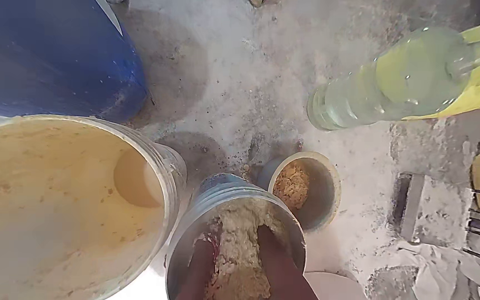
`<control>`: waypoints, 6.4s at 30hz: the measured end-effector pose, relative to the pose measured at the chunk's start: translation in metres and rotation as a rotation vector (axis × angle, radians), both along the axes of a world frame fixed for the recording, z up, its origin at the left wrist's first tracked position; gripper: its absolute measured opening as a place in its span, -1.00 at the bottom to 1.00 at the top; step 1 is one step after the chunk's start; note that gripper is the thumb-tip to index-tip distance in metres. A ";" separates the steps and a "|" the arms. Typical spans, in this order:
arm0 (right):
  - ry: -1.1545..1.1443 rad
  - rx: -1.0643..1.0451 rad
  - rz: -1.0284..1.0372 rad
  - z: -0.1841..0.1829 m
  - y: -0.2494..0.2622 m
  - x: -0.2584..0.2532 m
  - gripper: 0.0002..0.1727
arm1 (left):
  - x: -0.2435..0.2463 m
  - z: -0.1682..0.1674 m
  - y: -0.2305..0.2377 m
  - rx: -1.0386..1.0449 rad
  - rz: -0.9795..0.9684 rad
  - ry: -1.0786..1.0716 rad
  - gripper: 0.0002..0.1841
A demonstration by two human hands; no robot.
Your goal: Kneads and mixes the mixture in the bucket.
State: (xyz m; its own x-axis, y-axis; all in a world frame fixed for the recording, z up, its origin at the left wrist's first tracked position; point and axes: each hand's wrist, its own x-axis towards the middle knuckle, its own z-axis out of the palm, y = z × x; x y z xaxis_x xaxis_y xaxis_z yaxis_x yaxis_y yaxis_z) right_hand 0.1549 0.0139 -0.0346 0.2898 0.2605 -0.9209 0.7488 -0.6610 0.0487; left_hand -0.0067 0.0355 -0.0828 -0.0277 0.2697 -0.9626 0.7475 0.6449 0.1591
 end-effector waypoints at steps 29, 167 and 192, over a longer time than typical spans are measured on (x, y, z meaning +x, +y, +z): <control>0.674 0.399 -0.568 0.087 -0.105 0.006 -0.54 | 0.018 0.131 -0.041 0.014 0.131 -0.203 -0.57; 0.677 0.432 -0.427 0.062 -0.066 -0.006 -0.47 | 0.011 0.104 -0.022 0.392 0.077 -0.212 -0.53; 0.260 0.333 -0.441 -0.013 -0.053 0.015 -0.56 | -0.023 0.032 -0.028 0.058 0.225 -0.006 -0.51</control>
